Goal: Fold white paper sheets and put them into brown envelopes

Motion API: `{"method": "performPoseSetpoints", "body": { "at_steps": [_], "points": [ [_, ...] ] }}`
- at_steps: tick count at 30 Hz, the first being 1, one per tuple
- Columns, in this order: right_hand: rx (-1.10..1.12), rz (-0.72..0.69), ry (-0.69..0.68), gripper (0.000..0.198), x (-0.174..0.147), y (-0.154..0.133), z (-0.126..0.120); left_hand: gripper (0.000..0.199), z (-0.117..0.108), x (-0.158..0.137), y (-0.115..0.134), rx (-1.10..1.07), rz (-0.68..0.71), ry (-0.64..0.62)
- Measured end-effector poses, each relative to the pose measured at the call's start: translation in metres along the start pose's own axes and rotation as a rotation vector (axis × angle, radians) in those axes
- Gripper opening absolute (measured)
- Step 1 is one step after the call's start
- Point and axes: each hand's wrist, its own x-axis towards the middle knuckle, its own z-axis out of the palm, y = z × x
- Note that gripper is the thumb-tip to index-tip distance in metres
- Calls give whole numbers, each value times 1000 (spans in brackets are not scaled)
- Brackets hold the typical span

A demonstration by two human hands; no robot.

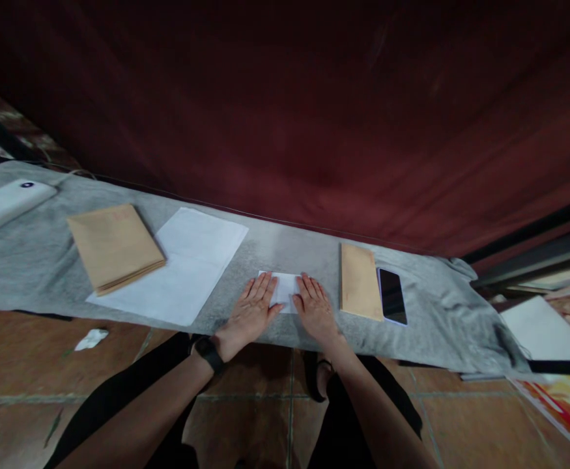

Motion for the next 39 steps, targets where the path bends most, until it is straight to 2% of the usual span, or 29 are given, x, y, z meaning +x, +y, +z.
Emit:
{"method": "performPoseSetpoints", "body": {
  "at_steps": [11, 17, 23, 26, 32, 36, 39],
  "points": [
    [17, 87, 33, 52, 4, 14, -4, 68, -2, 2, -14, 49, -74, 22],
    [31, 164, 45, 54, 7, 11, -5, 69, -6, 2, -7, 58, -106, -6],
    [85, 276, 39, 43, 16, 7, -12, 67, -9, 1, -3, 77, -109, -8],
    [176, 301, 35, 39, 21, 6, -12, 67, -9, 1, -2, 74, -106, -9],
    [459, 467, -35, 32, 32, 12, -10, 68, -8, 3, -1, 69, -112, -15],
    [718, 490, -48, 22, 37, 18, -8, 68, -6, 3, -2, 61, -113, -9],
    [787, 500, -38, 14, 38, 24, -4, 68, -7, 3, -1, 58, -111, -11]
  ]
}}
